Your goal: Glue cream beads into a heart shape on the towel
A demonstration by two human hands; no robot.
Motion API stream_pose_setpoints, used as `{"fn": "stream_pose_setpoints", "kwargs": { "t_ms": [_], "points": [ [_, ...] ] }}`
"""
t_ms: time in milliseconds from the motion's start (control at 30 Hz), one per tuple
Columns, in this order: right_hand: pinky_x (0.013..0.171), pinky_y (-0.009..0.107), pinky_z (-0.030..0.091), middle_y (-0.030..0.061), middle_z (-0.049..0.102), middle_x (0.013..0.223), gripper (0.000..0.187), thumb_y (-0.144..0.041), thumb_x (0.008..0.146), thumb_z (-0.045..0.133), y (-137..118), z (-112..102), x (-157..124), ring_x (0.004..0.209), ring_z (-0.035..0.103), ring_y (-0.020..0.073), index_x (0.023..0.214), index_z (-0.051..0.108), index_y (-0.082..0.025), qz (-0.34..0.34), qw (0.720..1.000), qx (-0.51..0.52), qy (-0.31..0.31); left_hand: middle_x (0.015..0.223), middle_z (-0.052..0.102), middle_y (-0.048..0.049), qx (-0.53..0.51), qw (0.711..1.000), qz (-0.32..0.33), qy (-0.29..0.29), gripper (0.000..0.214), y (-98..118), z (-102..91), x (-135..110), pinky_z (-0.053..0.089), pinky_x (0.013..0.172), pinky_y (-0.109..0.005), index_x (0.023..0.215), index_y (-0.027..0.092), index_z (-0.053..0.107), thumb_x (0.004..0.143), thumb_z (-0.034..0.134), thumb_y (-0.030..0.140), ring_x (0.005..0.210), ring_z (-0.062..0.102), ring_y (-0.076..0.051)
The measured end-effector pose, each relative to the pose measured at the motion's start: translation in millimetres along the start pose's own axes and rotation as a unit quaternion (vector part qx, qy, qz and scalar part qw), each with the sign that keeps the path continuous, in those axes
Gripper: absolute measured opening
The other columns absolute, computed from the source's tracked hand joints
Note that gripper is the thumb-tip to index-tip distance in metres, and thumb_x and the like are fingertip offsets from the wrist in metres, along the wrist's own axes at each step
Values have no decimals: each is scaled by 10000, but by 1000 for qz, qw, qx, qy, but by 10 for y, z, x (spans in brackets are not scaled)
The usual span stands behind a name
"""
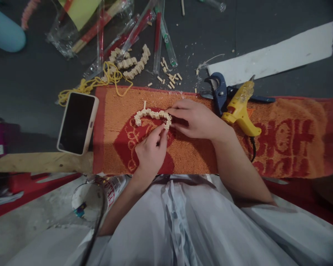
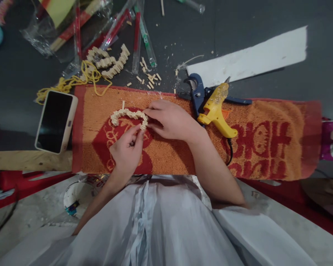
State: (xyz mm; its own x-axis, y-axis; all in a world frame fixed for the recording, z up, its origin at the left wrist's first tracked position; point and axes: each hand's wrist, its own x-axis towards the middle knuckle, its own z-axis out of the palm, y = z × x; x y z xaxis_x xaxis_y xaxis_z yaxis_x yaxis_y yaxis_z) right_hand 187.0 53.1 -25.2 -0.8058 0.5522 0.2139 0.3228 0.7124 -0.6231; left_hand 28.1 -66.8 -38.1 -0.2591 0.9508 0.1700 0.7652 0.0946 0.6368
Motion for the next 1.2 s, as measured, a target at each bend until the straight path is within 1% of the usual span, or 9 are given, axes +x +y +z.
{"fn": "stream_pose_setpoints", "kwargs": {
  "t_ms": [167, 333, 500, 867, 1033, 1200],
  "points": [
    [832, 402, 471, 133, 655, 1002, 216, -228, 919, 534, -1, 10, 3, 950, 593, 272, 1065, 675, -156, 1, 1000, -10, -6, 823, 787, -49, -9, 1000, 9, 2, 244, -14, 5, 3, 508, 650, -220, 1069, 181, 745, 943, 580, 310, 681, 718, -128],
    [823, 394, 460, 109, 646, 973, 199, -192, 903, 544, 15, 35, 3, 938, 585, 263, 1053, 674, -177, 1, 1000, -15, 2, 839, 789, -62, -16, 1000, 21, 11, 232, -23, 13, 2, 524, 639, -220, 1058, 171, 746, 937, 586, 287, 702, 727, -136],
    [804, 383, 455, 102, 640, 948, 200, -196, 910, 534, 11, 43, 4, 914, 580, 257, 1053, 673, -177, 1, 1000, -23, 4, 837, 791, -54, -8, 1000, 17, 10, 220, -14, 11, 11, 535, 642, -228, 1053, 186, 748, 931, 589, 276, 693, 728, -139],
    [824, 400, 465, 117, 667, 982, 222, -192, 899, 544, -9, 28, 3, 936, 595, 269, 1074, 679, -175, 15, 1000, -12, -2, 812, 788, -40, -4, 1000, 9, 1, 225, -11, 6, 24, 527, 645, -231, 1056, 200, 746, 933, 587, 301, 699, 727, -140],
    [837, 399, 474, 128, 672, 1007, 232, -196, 898, 553, -20, 5, 4, 961, 600, 274, 1086, 684, -162, 20, 1000, -1, -5, 795, 783, -39, -6, 1000, 10, 5, 237, -8, 10, 31, 507, 627, -221, 1061, 188, 748, 926, 594, 308, 656, 708, -129],
    [850, 408, 483, 133, 679, 1011, 280, -204, 885, 577, -14, 9, 6, 960, 607, 277, 1143, 674, -157, 24, 1000, 7, 3, 721, 762, -16, 6, 1000, -12, -3, 249, -13, 19, 23, 462, 580, -202, 1071, 200, 752, 917, 602, 326, 579, 652, -103]
  ]
}}
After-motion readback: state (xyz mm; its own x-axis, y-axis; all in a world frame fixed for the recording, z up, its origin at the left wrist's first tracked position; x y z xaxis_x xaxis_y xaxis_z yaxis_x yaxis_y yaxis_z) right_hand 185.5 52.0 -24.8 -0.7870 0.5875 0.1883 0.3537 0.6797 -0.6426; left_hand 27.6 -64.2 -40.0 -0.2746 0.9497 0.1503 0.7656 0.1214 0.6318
